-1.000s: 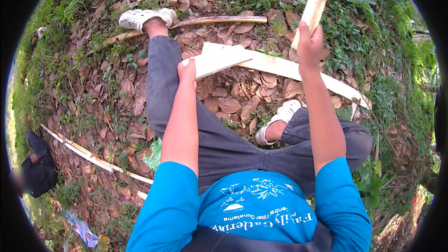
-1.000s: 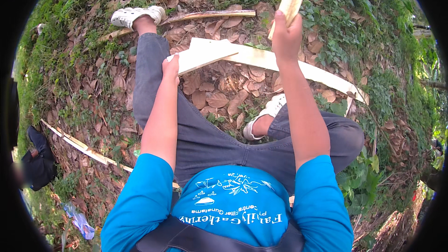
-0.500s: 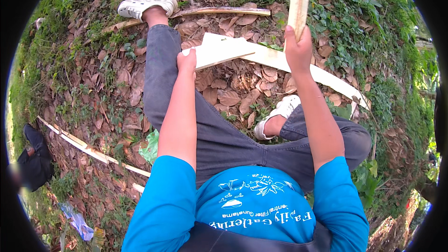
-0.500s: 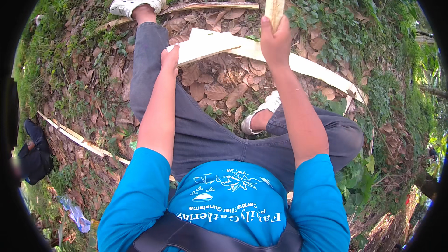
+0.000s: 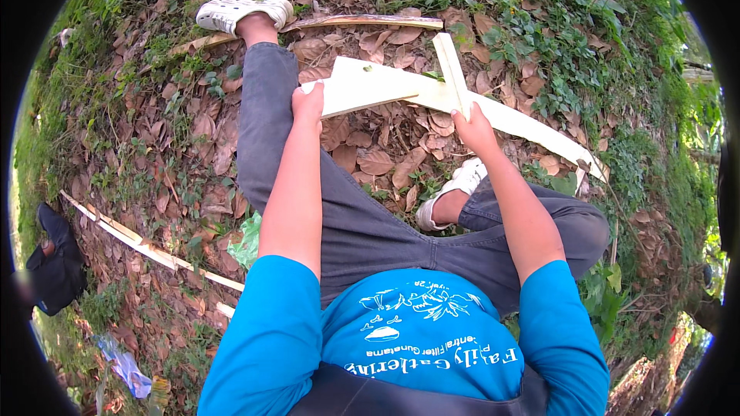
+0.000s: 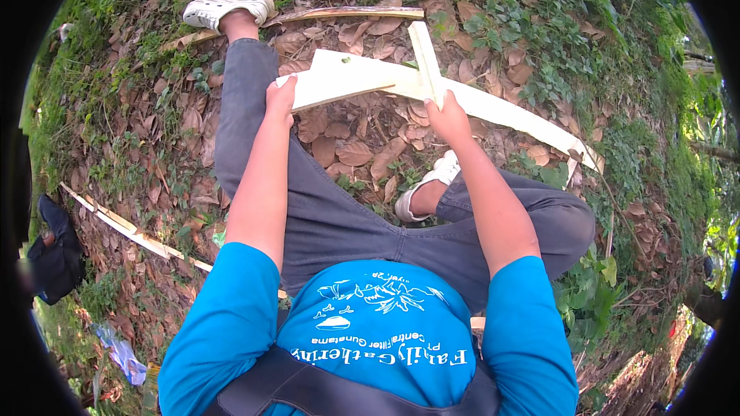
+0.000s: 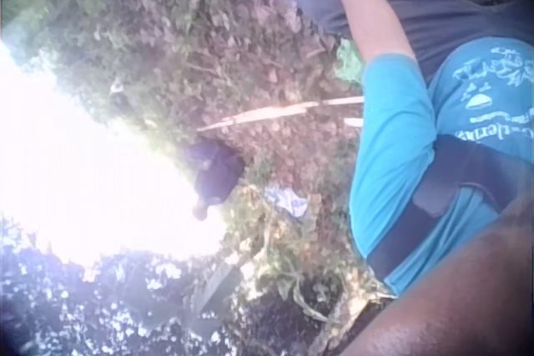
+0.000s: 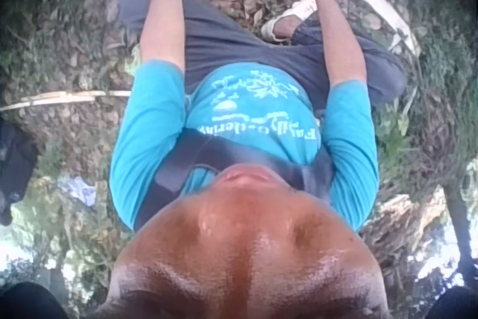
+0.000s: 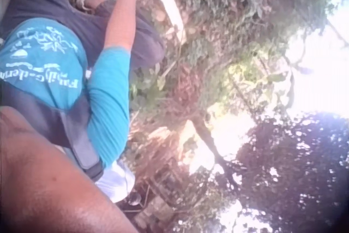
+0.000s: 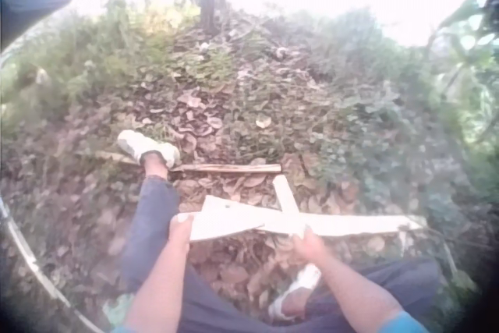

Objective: The person sits on the ground and assembles a wooden frame by hand. They pick up several thin wooden strips, align them into a cross shape, and repeatedly adjust the joints to fit them together. The person handles the pieces one at a time, testing the fit of the intersecting strips.

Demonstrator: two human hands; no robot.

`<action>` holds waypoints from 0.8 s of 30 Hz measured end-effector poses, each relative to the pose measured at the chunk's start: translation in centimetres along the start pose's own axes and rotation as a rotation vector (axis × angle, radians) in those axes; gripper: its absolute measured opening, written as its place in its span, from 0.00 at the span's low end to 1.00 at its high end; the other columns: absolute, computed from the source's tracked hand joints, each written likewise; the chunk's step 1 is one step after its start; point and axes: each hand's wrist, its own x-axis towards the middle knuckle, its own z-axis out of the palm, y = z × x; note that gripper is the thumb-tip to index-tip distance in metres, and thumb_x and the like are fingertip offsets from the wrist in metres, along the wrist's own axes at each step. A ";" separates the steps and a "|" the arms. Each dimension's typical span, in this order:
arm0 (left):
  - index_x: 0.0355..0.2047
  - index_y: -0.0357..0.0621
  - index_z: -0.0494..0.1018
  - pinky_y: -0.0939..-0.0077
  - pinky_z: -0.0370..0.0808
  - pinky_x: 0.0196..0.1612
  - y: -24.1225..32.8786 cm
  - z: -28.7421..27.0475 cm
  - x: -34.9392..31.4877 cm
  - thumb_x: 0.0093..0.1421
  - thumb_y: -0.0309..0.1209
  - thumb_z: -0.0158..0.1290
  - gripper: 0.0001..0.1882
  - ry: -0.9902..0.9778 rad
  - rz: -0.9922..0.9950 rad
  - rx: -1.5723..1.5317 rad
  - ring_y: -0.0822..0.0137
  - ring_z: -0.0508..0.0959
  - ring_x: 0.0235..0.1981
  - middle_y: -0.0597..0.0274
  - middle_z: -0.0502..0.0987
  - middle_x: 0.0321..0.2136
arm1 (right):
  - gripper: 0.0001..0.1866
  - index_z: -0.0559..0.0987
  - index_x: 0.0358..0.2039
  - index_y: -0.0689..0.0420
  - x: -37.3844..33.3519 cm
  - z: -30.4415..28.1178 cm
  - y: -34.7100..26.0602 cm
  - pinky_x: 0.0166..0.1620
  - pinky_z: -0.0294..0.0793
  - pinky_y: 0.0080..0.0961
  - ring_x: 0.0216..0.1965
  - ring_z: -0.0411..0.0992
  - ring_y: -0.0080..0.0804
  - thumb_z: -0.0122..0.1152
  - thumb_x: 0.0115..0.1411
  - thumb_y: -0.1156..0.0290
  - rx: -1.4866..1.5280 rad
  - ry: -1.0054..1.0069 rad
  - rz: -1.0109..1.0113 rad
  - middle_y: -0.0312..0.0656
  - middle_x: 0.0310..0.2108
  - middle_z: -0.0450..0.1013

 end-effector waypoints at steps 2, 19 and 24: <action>0.47 0.33 0.75 0.69 0.76 0.40 0.9 0.4 -1.1 0.64 0.34 0.58 0.17 -0.085 -0.031 0.020 0.64 0.82 0.34 0.58 0.82 0.38 | 0.28 0.73 0.52 0.64 0.5 0.0 1.6 0.53 0.74 0.45 0.50 0.77 0.59 0.60 0.63 0.52 0.073 0.086 0.033 0.61 0.45 0.78; 0.65 0.38 0.58 0.67 0.72 0.58 1.8 1.2 -16.8 0.64 0.26 0.56 0.30 -0.741 -0.054 0.178 0.65 0.74 0.56 0.54 0.72 0.55 | 0.39 0.72 0.63 0.61 1.9 -2.5 0.8 0.64 0.68 0.39 0.62 0.71 0.48 0.65 0.61 0.45 0.057 0.118 -0.205 0.57 0.59 0.72; 0.64 0.40 0.57 0.69 0.70 0.60 6.0 -1.9 -25.7 0.63 0.26 0.58 0.31 -0.936 0.059 0.073 0.67 0.73 0.55 0.53 0.72 0.54 | 0.38 0.71 0.65 0.58 -3.1 -11.2 -4.7 0.64 0.68 0.37 0.63 0.69 0.44 0.66 0.63 0.47 0.084 0.107 -0.553 0.52 0.62 0.70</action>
